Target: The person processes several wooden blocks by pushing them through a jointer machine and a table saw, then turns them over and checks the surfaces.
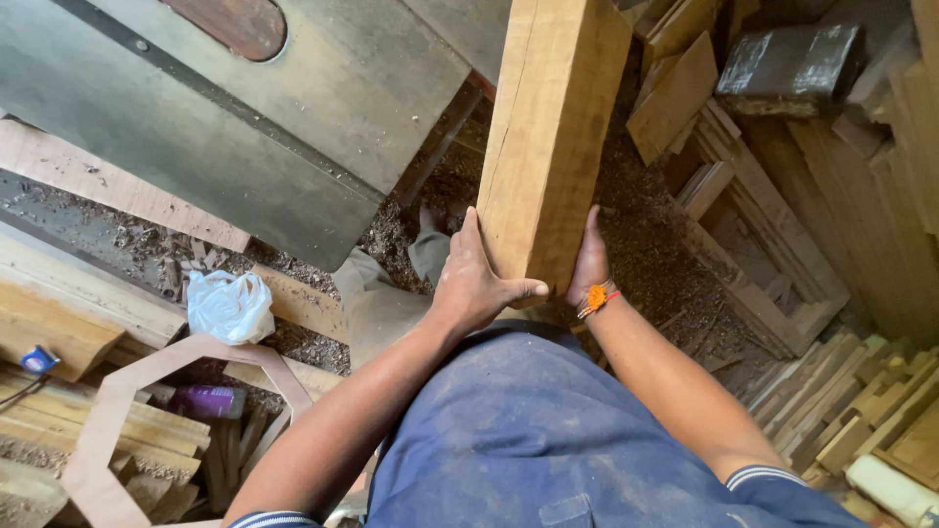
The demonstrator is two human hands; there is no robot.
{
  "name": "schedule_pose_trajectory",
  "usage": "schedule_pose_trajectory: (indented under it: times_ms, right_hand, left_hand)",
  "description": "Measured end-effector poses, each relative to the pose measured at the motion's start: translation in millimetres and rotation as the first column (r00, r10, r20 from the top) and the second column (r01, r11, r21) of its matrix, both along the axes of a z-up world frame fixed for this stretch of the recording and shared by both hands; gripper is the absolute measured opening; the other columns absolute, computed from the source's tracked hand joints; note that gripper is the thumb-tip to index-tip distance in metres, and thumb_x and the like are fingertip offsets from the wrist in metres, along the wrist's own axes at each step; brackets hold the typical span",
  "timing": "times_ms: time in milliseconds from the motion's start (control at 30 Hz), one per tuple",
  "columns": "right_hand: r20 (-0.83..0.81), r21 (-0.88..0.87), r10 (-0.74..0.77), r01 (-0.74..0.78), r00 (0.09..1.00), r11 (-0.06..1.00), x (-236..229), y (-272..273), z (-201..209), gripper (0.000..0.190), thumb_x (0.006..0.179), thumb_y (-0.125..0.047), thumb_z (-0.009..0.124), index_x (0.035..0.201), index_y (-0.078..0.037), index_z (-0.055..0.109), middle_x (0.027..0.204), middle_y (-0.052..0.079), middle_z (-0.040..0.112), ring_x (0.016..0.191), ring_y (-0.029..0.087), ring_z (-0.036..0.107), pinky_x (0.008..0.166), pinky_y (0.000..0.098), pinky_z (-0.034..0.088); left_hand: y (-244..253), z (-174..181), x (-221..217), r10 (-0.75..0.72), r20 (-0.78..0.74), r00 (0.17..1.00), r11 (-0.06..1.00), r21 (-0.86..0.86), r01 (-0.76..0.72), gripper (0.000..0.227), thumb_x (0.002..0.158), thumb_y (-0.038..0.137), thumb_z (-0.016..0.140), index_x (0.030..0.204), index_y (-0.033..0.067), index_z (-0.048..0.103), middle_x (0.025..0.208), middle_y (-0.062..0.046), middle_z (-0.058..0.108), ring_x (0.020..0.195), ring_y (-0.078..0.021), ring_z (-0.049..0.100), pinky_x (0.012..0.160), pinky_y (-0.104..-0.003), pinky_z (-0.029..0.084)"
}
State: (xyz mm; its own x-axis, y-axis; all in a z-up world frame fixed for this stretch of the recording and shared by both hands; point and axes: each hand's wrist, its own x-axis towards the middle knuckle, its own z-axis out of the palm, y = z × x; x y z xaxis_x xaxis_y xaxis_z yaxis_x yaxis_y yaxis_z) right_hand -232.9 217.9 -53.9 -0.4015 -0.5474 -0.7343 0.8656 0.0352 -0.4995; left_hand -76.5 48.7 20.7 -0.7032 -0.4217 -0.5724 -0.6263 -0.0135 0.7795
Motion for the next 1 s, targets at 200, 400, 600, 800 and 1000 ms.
schedule_pose_trajectory:
  times_ms: [200, 400, 600, 800, 1000]
  right_hand:
    - [-0.016, -0.057, 0.117, -0.117, 0.993, 0.991, 4, -11, 28, 0.108, 0.075, -0.081, 0.060, 0.156, -0.012, 0.039, 0.156, 0.010, 0.049, 0.141, 0.030, 0.052, 0.120, 0.0515, 0.041]
    - [0.049, -0.154, 0.175, -0.165, 0.983, 0.974, -10, 0, 40, 0.110, 0.078, -0.082, 0.055, 0.157, -0.008, 0.037, 0.155, 0.015, 0.049, 0.140, 0.031, 0.051, 0.117, 0.0518, 0.042]
    - [0.040, -0.203, 0.269, -0.255, 0.962, 0.945, -15, 10, 58, 0.111, 0.080, -0.084, 0.049, 0.157, -0.005, 0.036, 0.155, 0.018, 0.048, 0.141, 0.033, 0.050, 0.117, 0.0523, 0.042]
    - [0.021, -0.186, 0.342, -0.332, 0.940, 0.925, -32, 31, 67, 0.113, 0.081, -0.085, 0.044, 0.157, -0.001, 0.034, 0.155, 0.021, 0.047, 0.142, 0.034, 0.048, 0.116, 0.0528, 0.042]
    - [-0.011, -0.110, 0.500, -0.498, 0.866, 0.860, -59, 53, 82, 0.115, 0.083, -0.086, 0.038, 0.157, 0.002, 0.033, 0.155, 0.024, 0.046, 0.143, 0.035, 0.047, 0.115, 0.0533, 0.042]
  left_hand:
    - [-7, 20, 1, -0.030, -0.082, 0.996, 0.995, -0.092, 0.022, 0.143, 0.055, 0.055, 0.096, 0.152, -0.0116, 0.016, 0.144, -0.034, 0.043, 0.133, -0.0455, 0.048, 0.109, -0.047, 0.042]
    - [-8, 45, 4, -0.111, -0.257, 0.960, 0.994, -0.031, 0.107, 0.091, 0.079, 0.027, 0.081, 0.152, -0.0004, 0.034, 0.132, -0.022, 0.059, 0.120, -0.0355, 0.062, 0.101, -0.043, 0.050]
    - [-23, 51, -4, -0.252, -0.398, 0.882, 0.955, -0.250, 0.160, 0.064, 0.084, -0.003, 0.057, 0.147, 0.0056, 0.048, 0.127, -0.016, 0.066, 0.117, -0.0340, 0.065, 0.102, -0.042, 0.052]
    - [-34, 42, -18, -0.521, -0.250, 0.816, 0.714, -0.652, 0.256, 0.088, 0.077, 0.014, 0.071, 0.156, 0.0085, 0.031, 0.154, -0.023, 0.038, 0.141, -0.0382, 0.039, 0.117, -0.053, 0.033]
    - [-45, 49, -70, -0.886, -0.090, 0.455, 0.210, -0.952, 0.221, 0.090, 0.088, 0.019, 0.071, 0.163, 0.0285, 0.023, 0.170, -0.005, 0.027, 0.158, -0.0241, 0.021, 0.128, -0.060, 0.012]
